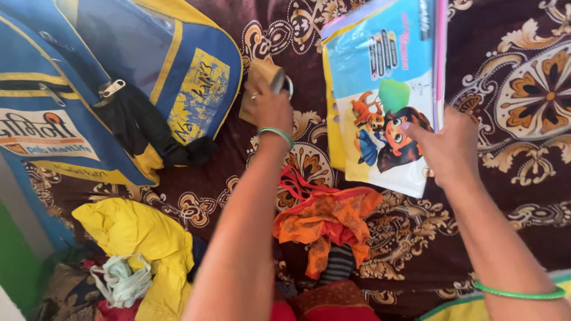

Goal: The person picks up books and notebooks from a bed, places them on a wall shelf, and then picks up blue and yellow school bags, placing them on the same shelf. The person handles items one at a time and arranges them neatly.

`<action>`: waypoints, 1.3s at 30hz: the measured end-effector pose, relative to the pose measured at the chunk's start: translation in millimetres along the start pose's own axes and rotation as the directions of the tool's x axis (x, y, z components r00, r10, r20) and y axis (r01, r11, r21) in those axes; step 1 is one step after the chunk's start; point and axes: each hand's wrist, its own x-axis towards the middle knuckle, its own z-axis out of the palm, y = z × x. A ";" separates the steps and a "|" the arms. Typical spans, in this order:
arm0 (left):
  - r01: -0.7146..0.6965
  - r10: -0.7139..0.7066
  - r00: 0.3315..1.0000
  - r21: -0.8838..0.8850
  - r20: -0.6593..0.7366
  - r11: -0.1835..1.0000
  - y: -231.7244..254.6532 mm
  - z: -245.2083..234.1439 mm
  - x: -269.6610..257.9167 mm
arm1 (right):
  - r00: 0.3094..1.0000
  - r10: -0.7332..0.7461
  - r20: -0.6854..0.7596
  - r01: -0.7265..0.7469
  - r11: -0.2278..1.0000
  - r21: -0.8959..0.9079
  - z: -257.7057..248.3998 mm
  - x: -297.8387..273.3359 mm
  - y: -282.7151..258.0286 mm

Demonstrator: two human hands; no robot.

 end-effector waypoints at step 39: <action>-0.038 -0.074 0.997 -0.729 0.018 -0.683 -147.9 -624.4 -217.0 | 0.782 -0.606 0.147 0.582 0.624 -0.522 -133.9 -418.4 -592.1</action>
